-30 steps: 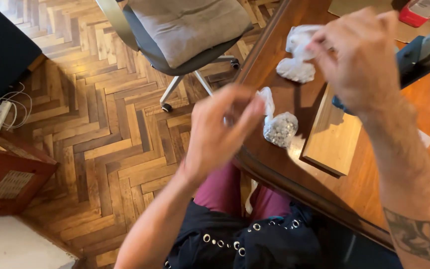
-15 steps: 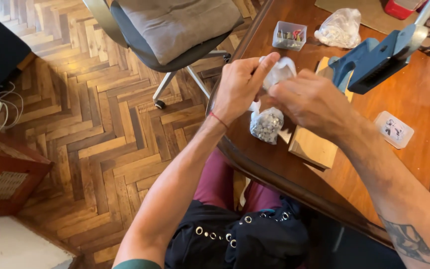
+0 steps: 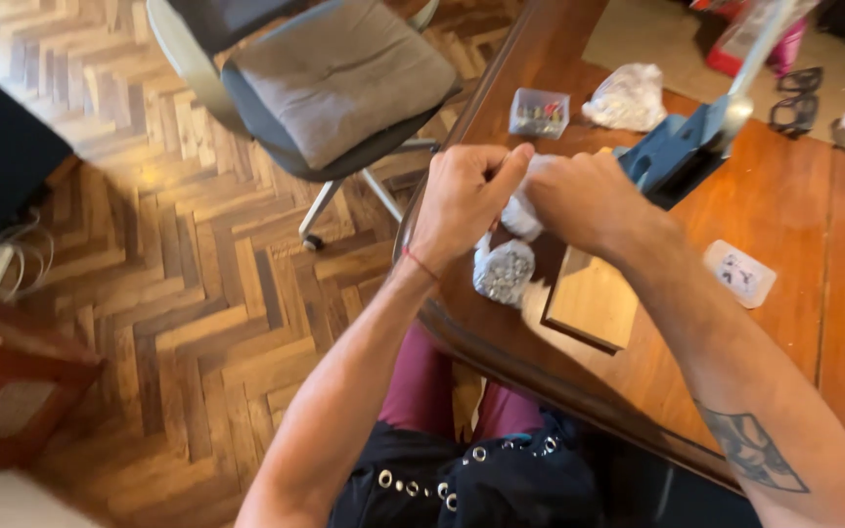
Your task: Attaching metal eyelets to a black strap using a manual press machine
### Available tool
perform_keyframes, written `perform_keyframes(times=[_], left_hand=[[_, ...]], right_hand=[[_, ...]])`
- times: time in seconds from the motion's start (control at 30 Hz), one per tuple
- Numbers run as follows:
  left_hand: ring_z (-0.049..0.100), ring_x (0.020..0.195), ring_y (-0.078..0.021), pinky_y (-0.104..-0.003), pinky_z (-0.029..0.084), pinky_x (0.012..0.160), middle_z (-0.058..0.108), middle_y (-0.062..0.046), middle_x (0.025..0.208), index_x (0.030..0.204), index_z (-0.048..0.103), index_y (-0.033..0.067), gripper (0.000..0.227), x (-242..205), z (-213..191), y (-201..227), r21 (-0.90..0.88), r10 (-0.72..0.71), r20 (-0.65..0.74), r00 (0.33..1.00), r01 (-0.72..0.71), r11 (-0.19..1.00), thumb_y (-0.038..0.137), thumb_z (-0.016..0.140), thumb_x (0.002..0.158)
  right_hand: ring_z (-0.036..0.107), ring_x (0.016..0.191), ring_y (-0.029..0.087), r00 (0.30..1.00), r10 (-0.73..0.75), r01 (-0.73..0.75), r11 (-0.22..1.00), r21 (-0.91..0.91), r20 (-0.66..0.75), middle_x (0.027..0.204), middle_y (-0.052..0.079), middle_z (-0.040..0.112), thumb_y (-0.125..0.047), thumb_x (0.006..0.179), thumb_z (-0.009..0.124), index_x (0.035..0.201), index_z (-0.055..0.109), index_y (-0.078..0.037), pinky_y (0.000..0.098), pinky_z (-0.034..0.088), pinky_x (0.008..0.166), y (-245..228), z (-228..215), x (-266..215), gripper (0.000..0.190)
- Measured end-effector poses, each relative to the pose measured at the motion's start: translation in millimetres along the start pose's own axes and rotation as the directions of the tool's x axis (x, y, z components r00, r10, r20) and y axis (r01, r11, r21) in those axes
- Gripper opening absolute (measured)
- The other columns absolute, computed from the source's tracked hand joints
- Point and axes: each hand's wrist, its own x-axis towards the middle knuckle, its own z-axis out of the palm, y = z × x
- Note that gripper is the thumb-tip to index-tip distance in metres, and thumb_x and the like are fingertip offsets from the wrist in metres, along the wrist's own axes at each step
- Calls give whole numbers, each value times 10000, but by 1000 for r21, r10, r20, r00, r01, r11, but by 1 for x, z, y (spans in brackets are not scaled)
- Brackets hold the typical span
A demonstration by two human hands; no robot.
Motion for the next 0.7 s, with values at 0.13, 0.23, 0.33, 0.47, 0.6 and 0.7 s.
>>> perform_keyframes(times=[0.13,0.23,0.33,0.47,0.6,0.7], left_hand=[[728,544,-214,-348,567,599,608,-26,432,615,675,199,538,-2,27,15,60,94,-27,995,-93,994,442,678,1095],[762,584,-326,-366,598,636,647,-95,503,622,653,145,561,-7,37,30,47,126,-2,992,-126,991,420,684,1111],[738,623,-376,-417,584,657,662,-125,553,649,660,119,538,-22,41,23,81,127,5,992,-127,989,395,699,1108],[751,634,-356,-401,597,664,668,-59,521,632,661,164,548,-25,43,6,64,96,4,995,-96,993,434,683,1108],[776,727,-253,-405,617,717,722,-25,671,724,688,233,468,-22,25,-10,146,114,-109,987,-97,984,497,715,1110],[792,1013,-316,-499,635,907,772,-28,993,1063,702,261,218,-22,17,-40,277,144,-52,988,-124,953,456,799,1050]], right_hand=[[770,650,349,908,-143,39,965,-261,-393,689,-26,606,-185,884,683,871,631,-262,528,559,583,27,118,23,94],[698,576,296,870,-12,139,965,223,-492,622,-17,580,-222,959,690,771,600,-211,474,492,528,26,132,29,209],[589,465,217,830,233,327,533,780,-507,523,-3,541,-277,1073,701,622,554,-133,393,389,447,27,134,34,495],[869,1015,404,761,637,-585,593,553,122,868,152,804,-355,1062,650,922,814,-96,577,686,907,-19,122,43,337],[850,890,371,843,535,-466,780,417,-58,797,87,782,-411,1008,688,867,776,-167,557,662,771,9,166,51,296],[834,783,344,888,413,-354,895,272,-204,736,32,762,-460,962,721,820,744,-228,539,641,654,27,197,63,273]])
